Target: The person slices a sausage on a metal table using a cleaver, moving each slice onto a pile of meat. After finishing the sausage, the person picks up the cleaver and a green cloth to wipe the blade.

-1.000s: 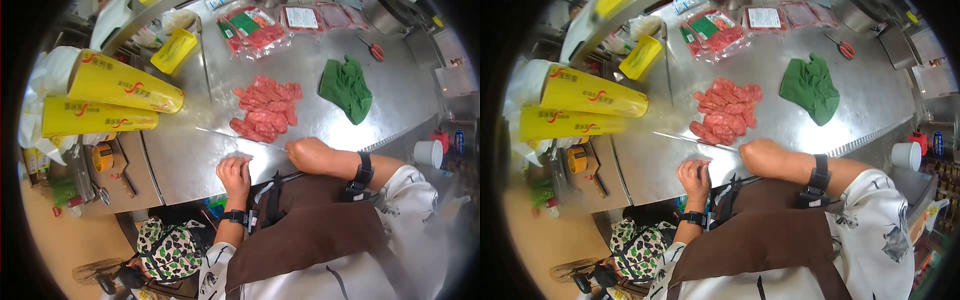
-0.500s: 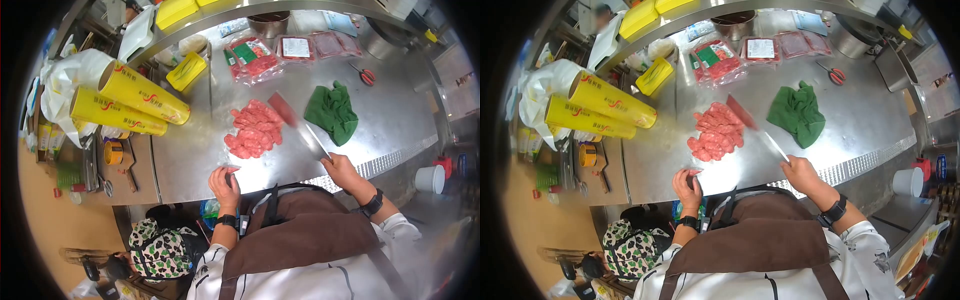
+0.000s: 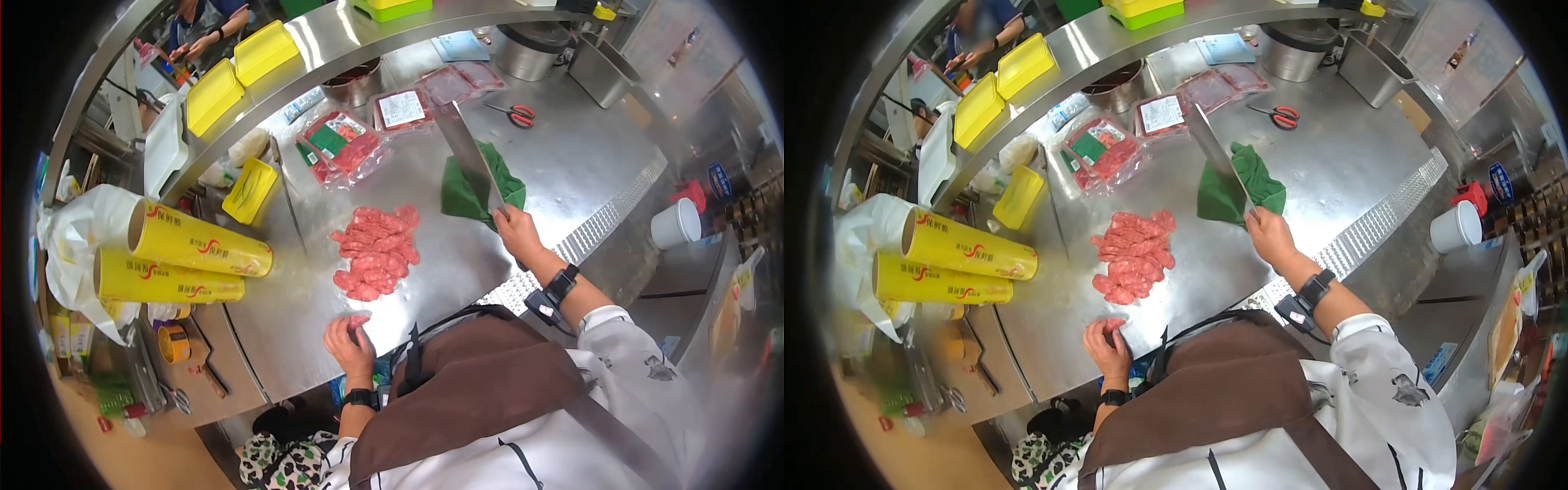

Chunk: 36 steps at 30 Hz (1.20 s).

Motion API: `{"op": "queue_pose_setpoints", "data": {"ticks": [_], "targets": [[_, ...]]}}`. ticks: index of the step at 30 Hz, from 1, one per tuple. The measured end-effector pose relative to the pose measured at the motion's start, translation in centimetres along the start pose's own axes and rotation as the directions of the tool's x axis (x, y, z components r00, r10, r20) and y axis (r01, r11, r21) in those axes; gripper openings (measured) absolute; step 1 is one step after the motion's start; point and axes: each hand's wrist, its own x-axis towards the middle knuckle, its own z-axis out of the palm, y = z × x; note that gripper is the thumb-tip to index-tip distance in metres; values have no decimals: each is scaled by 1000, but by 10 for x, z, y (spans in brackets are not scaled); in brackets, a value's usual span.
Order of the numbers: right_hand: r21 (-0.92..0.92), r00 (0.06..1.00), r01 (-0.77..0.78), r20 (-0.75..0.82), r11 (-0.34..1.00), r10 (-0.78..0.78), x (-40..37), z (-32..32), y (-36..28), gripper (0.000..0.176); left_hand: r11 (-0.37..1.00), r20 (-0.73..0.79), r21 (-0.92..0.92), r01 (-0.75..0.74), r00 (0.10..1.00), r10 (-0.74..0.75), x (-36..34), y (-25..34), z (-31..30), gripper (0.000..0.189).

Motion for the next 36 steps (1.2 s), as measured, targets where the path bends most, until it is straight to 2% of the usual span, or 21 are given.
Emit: {"op": "queue_pose_setpoints", "data": {"ticks": [7, 9, 12, 16, 20, 25, 30, 32, 36], "targets": [[-57, 999, -36, 2, 998, 36, 1, 25, 9, 29, 996, 12, -82, -23, 1000, 24, -5, -14, -3, 30], [-126, 996, -84, -21, 988, 82, -3, 27, 4, 30, 992, 13, -121, -20, 1000, 21, -3, -13, -5, 30], [-110, 993, -114, 24, 987, 117, -1, 28, 3, 28, 984, 34, -175, -16, 999, 23, 1, -13, -9, 30], [-47, 994, -105, -42, 993, 103, 1, 34, 14, 27, 970, 82, -240, -36, 995, 57, 4, -25, -8, 32], [-55, 994, -101, -38, 993, 99, 1, 32, 8, 28, 953, 91, -298, -48, 993, 78, 7, -30, -7, 32], [-4, 995, -98, -24, 995, 98, 7, 37, 21, 26, 944, 61, -320, -81, 992, 106, 12, -30, -9, 32], [13, 987, -162, 13, 987, 161, 13, 34, 25, 26, 942, 45, -325, -81, 994, 101, 15, -25, -12, 32], [47, 978, -208, 36, 977, 207, 16, 35, 31, 26, 944, 60, -325, -61, 995, 85, 15, -24, -13, 32], [20, 983, -185, 19, 982, 185, 17, 39, 36, 27, 951, 92, -305, -55, 992, 87, 17, -22, -16, 33]]}}
